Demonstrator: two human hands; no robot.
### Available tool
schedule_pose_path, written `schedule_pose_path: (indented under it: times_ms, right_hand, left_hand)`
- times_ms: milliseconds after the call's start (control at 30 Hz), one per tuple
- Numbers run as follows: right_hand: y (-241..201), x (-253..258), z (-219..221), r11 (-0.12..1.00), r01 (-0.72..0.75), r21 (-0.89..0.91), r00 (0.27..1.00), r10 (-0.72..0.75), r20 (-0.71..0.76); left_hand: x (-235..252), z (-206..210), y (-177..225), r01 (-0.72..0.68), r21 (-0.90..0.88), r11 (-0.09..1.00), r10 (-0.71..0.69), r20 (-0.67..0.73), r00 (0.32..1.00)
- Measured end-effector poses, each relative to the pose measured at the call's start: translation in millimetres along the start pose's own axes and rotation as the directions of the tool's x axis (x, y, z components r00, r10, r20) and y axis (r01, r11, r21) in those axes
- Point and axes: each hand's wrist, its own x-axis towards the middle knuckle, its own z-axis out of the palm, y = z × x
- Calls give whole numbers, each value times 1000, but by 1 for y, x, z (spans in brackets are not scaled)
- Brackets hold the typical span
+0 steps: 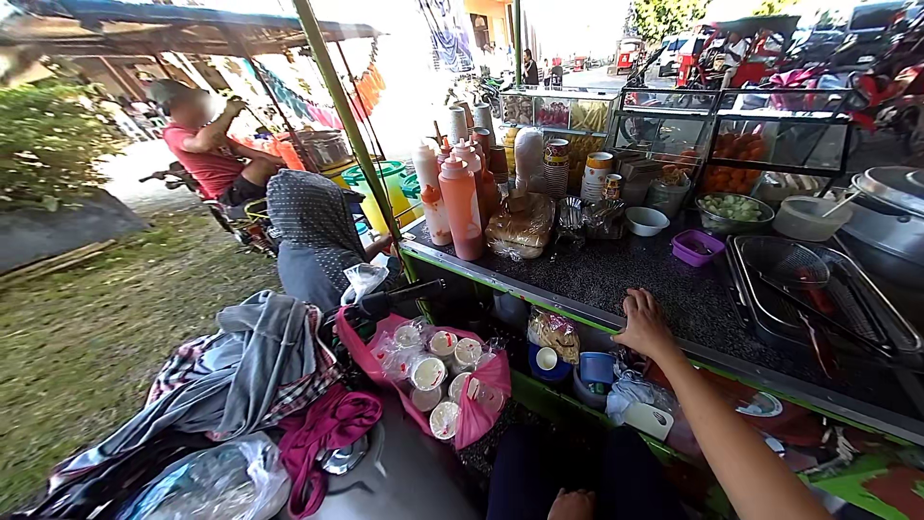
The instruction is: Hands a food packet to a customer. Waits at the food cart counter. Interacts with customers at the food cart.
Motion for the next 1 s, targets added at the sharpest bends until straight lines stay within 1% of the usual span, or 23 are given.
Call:
schedule_pose_path:
  times_ms: [100,167,300,400,533,700,1000]
  right_hand:
    - [3,1,3,999,25,33,999,-24,-22]
    - [3,1,3,999,16,44,1000,-15,-27]
    - [1,1,2,1000,-11,22,1000,12,-15]
    - [1,0,2,1000,2,1,1000,-2,-2]
    - [3,1,3,998,36,42,999,-34,-31]
    - [3,1,4,1000,4,18,1000,-4,-15]
    - [3,0,2,999,20,27,1000,-19,-8]
  left_hand:
    - [0,0,-1,-1,7,1000,1,3,1000]
    - [0,0,-1,-1,9,1000,1,5,1000]
    - [0,0,0,-1,10,1000,1,9,1000]
    - [0,0,0,6,12,1000,-7,15,1000]
    - [2,1,-1,5,17,1000,-6,10,1000]
    - [2,0,-1,2,13,1000,-2,11,1000]
    - [1,0,0,-2,5,1000,2,4,1000]
